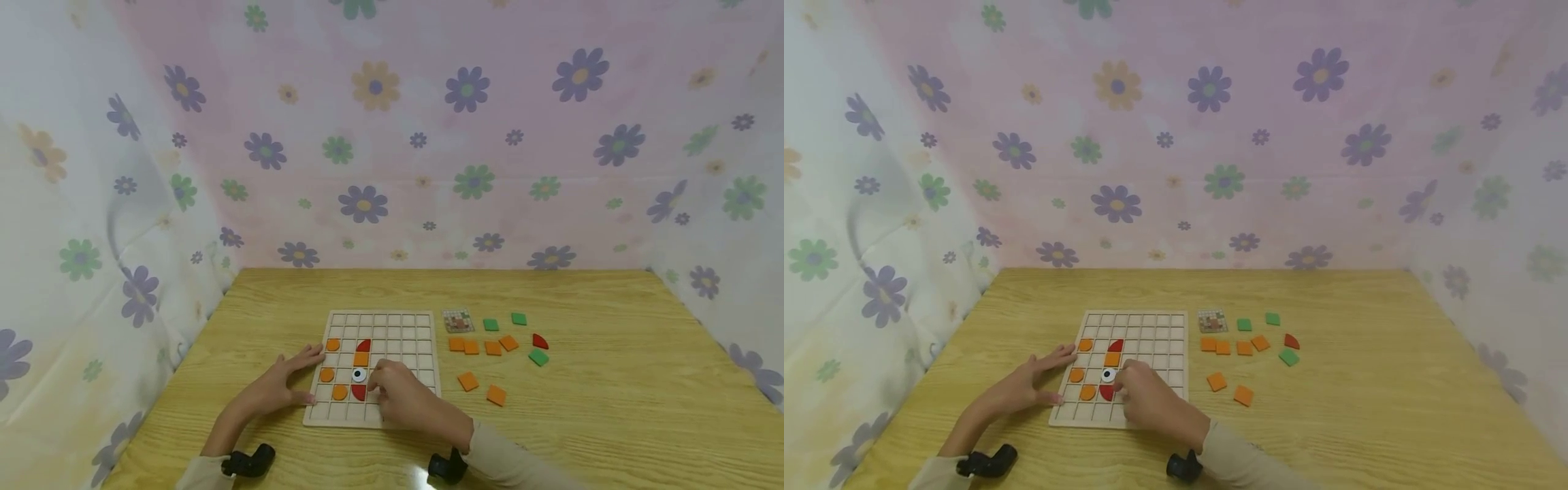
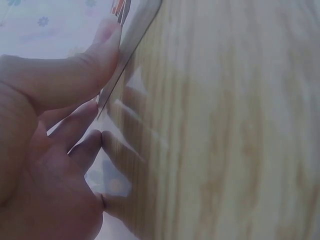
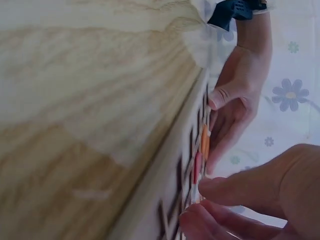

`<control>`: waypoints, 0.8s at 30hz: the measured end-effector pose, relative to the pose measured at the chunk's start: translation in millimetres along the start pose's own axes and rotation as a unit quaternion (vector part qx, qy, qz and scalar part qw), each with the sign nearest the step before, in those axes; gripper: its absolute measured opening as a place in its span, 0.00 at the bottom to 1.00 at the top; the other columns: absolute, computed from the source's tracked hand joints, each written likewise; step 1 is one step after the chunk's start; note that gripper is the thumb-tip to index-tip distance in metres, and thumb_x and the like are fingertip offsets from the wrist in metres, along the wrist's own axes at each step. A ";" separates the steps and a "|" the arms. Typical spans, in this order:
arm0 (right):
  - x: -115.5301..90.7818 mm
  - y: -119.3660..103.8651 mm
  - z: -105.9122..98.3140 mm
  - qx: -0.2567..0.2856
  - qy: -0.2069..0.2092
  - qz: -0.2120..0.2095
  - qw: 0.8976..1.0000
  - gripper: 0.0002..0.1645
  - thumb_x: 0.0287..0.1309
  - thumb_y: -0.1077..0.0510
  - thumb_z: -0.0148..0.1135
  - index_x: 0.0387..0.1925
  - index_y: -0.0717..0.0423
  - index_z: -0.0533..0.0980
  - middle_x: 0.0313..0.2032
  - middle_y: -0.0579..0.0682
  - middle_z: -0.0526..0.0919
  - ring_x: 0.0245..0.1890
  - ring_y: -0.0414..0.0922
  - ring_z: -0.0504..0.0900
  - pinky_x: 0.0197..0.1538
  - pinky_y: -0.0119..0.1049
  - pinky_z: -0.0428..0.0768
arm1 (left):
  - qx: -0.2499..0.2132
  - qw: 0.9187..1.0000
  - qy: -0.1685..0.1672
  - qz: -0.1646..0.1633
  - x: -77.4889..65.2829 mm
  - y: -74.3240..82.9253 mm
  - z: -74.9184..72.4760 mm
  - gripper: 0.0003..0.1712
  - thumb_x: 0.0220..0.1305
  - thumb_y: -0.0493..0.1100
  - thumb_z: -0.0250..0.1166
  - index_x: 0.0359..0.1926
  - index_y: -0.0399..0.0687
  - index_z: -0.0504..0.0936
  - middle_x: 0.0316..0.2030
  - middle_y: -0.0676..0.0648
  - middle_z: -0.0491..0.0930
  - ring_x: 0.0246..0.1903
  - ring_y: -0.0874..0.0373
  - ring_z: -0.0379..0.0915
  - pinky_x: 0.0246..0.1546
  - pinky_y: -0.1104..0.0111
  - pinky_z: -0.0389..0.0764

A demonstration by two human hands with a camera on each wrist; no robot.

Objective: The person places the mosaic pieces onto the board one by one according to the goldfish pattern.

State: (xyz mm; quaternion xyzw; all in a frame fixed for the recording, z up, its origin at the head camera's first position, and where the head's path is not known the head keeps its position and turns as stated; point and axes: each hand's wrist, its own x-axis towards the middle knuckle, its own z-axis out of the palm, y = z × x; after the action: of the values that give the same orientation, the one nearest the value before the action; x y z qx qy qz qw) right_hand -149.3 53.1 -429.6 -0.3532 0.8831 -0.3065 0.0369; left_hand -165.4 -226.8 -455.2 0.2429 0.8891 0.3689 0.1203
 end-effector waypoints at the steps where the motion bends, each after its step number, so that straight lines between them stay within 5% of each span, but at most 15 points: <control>1: -2.3 1.3 -3.4 -0.004 -0.007 0.001 1.000 0.14 0.48 0.76 0.59 0.33 0.60 0.84 0.33 0.46 0.79 0.35 0.39 0.78 0.36 0.25 0.78 | 0.001 1.000 0.000 0.003 0.2 -0.2 0.5 0.45 0.53 0.49 0.71 0.69 0.43 0.64 0.71 0.40 0.52 0.70 0.39 0.40 0.62 0.36 0.26; 10: -23.7 14.7 -38.1 -0.043 -0.023 -0.002 0.999 0.12 0.49 0.66 0.69 0.39 0.56 0.82 0.40 0.47 0.77 0.39 0.43 0.77 0.38 0.32 0.79 | 0.002 1.000 0.003 -0.005 1.1 -1.3 -0.2 0.46 0.52 0.49 0.71 0.70 0.45 0.63 0.71 0.42 0.52 0.71 0.41 0.40 0.63 0.38 0.27; 24: -64.3 43.5 -73.2 -0.048 -0.037 0.034 0.998 0.17 0.51 0.63 0.69 0.45 0.57 0.79 0.46 0.51 0.75 0.42 0.50 0.79 0.37 0.37 0.80 | -0.005 1.000 -0.004 0.005 -0.1 -5.0 -1.8 0.46 0.52 0.50 0.71 0.70 0.44 0.61 0.71 0.42 0.52 0.71 0.42 0.39 0.63 0.37 0.27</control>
State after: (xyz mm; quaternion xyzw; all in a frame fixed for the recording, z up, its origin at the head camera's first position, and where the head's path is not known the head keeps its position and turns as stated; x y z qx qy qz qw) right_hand -148.0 156.9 -404.7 -0.3355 0.9063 -0.2491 0.0630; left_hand -167.7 -230.9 -457.5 0.2488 0.8855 0.3726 0.1231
